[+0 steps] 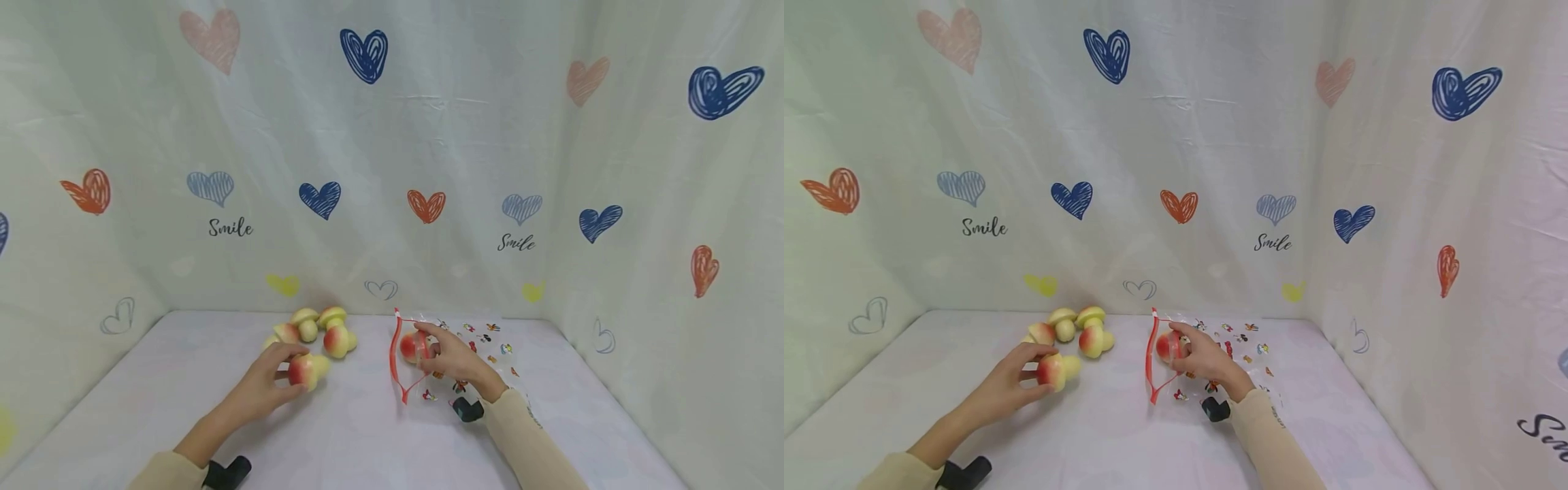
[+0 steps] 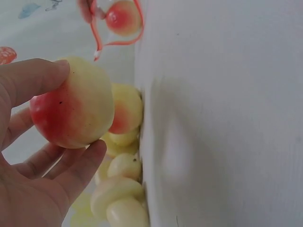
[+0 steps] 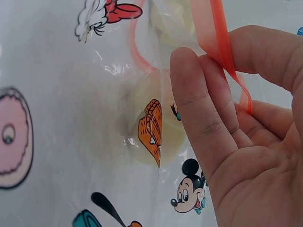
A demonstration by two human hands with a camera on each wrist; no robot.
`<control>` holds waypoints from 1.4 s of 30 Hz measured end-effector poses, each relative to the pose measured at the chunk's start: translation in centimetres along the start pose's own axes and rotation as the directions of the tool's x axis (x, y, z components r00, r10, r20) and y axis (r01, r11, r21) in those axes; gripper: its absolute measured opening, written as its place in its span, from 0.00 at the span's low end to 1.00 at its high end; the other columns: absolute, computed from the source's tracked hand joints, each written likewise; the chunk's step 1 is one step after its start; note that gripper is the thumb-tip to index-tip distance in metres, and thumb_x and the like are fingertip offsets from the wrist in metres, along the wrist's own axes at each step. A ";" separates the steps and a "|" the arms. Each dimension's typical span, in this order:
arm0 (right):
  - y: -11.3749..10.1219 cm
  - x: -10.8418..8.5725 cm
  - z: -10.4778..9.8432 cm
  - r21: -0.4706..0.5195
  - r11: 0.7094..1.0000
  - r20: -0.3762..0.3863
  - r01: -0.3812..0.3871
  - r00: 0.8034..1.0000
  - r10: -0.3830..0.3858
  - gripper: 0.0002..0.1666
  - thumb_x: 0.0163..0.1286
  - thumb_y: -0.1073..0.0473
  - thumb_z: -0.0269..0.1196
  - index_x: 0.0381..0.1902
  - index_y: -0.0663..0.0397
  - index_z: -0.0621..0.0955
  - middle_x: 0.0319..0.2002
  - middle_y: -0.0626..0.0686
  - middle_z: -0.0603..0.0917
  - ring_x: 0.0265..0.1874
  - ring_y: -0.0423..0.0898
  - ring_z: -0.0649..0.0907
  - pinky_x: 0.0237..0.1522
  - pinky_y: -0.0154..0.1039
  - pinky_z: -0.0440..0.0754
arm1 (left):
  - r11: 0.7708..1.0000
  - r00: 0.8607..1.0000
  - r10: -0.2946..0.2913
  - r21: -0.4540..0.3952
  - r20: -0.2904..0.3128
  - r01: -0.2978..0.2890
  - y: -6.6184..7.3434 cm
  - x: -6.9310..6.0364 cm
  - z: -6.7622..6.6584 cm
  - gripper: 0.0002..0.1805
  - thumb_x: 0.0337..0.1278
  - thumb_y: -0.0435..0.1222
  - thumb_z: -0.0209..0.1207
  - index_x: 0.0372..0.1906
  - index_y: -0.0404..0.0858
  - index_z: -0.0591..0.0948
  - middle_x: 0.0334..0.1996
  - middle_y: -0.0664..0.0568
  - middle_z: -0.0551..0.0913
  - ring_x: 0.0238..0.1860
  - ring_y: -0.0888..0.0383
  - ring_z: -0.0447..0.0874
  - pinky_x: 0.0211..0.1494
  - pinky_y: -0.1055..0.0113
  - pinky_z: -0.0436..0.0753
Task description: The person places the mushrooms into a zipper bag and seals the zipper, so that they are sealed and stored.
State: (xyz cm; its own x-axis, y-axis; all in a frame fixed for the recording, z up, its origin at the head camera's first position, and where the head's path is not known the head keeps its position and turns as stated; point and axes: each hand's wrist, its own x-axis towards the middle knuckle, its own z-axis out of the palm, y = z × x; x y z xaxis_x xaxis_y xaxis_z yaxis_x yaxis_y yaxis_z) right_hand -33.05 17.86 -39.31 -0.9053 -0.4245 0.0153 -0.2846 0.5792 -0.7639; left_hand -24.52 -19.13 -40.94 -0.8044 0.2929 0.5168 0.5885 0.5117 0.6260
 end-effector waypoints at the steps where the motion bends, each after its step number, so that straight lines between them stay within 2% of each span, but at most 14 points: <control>1: 0.0 0.0 0.0 0.004 1.000 0.002 -0.002 1.000 0.002 0.44 0.59 0.59 0.69 0.71 0.39 0.63 0.27 0.52 0.75 0.19 0.44 0.74 0.23 0.38 0.74 | 1.000 1.000 0.002 -0.005 0.000 -0.002 0.0 0.0 0.1 0.29 0.38 0.24 0.71 0.52 0.36 0.76 0.45 0.50 0.73 0.45 0.58 0.72 0.42 0.66 0.83; 6: 0.1 0.0 -0.1 0.008 1.000 0.003 -0.003 1.000 0.003 0.44 0.59 0.59 0.69 0.71 0.38 0.63 0.25 0.52 0.75 0.19 0.45 0.74 0.23 0.38 0.73 | 1.000 1.000 0.010 -0.029 0.015 -0.010 0.3 0.2 0.6 0.29 0.39 0.24 0.71 0.52 0.37 0.75 0.46 0.49 0.73 0.45 0.57 0.72 0.43 0.66 0.83; 13: 0.1 0.0 -0.1 0.014 1.000 0.009 0.014 1.000 -0.014 0.44 0.59 0.60 0.69 0.70 0.37 0.63 0.25 0.52 0.75 0.19 0.45 0.73 0.23 0.38 0.73 | 0.997 0.999 -0.016 -0.076 0.052 0.020 1.0 0.4 1.4 0.28 0.41 0.26 0.71 0.52 0.38 0.76 0.48 0.49 0.72 0.47 0.53 0.71 0.45 0.65 0.82; 21: 0.3 0.2 -0.2 0.008 1.000 0.008 0.029 1.000 -0.029 0.44 0.59 0.59 0.68 0.71 0.39 0.63 0.25 0.52 0.75 0.19 0.44 0.73 0.23 0.38 0.73 | 0.995 0.995 0.029 -0.096 0.096 -0.019 1.5 1.2 2.7 0.28 0.43 0.25 0.69 0.53 0.38 0.75 0.48 0.51 0.71 0.48 0.55 0.72 0.47 0.65 0.82; 27: 0.2 0.1 -0.2 0.017 0.999 0.009 0.044 0.999 -0.044 0.44 0.58 0.60 0.69 0.70 0.38 0.63 0.40 0.52 0.76 0.21 0.44 0.75 0.24 0.38 0.75 | 0.994 0.996 0.027 -0.112 0.088 -0.017 1.6 2.0 4.0 0.29 0.43 0.25 0.69 0.54 0.37 0.74 0.49 0.49 0.71 0.49 0.54 0.71 0.48 0.64 0.82; 28: 0.2 0.1 -0.2 0.015 0.999 0.009 0.049 0.999 -0.049 0.45 0.58 0.60 0.69 0.71 0.39 0.63 0.40 0.52 0.76 0.21 0.44 0.75 0.23 0.38 0.75 | 0.993 0.996 0.024 -0.114 0.086 -0.014 1.6 2.2 4.3 0.29 0.43 0.25 0.69 0.54 0.37 0.74 0.50 0.49 0.71 0.49 0.54 0.71 0.48 0.64 0.82; 34: 0.2 0.1 -0.2 0.011 0.999 0.010 0.034 0.999 -0.034 0.45 0.59 0.60 0.69 0.72 0.43 0.62 0.24 0.51 0.75 0.19 0.44 0.73 0.23 0.38 0.73 | 0.988 0.995 0.033 -0.153 0.097 -0.018 1.7 3.3 5.7 0.28 0.45 0.27 0.69 0.55 0.35 0.74 0.51 0.47 0.72 0.48 0.51 0.71 0.48 0.61 0.82; 38: 0.2 0.1 -0.2 0.005 1.000 0.008 0.028 1.000 -0.028 0.45 0.59 0.60 0.69 0.71 0.42 0.62 0.25 0.50 0.75 0.19 0.44 0.73 0.23 0.38 0.72 | 0.984 0.994 0.034 -0.175 0.100 -0.016 1.9 3.8 6.4 0.27 0.45 0.26 0.69 0.54 0.36 0.74 0.51 0.47 0.72 0.50 0.51 0.73 0.49 0.60 0.82; 42: 0.1 0.1 -0.1 0.003 1.000 0.006 0.018 1.000 -0.018 0.44 0.59 0.59 0.69 0.71 0.39 0.63 0.30 0.51 0.76 0.21 0.45 0.74 0.24 0.38 0.73 | 0.986 0.997 0.001 -0.165 0.077 0.011 1.9 4.2 7.1 0.28 0.43 0.24 0.69 0.54 0.36 0.75 0.49 0.48 0.73 0.49 0.52 0.73 0.48 0.63 0.82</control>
State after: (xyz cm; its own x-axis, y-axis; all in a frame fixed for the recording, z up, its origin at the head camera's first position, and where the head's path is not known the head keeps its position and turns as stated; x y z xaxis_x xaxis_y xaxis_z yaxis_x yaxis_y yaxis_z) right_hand -33.16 17.97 -39.29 -0.8980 -0.4392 0.0247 -0.2995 0.5692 -0.7657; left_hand -27.34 -11.21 -41.73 -0.8075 0.3551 0.4711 0.5845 0.3745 0.7198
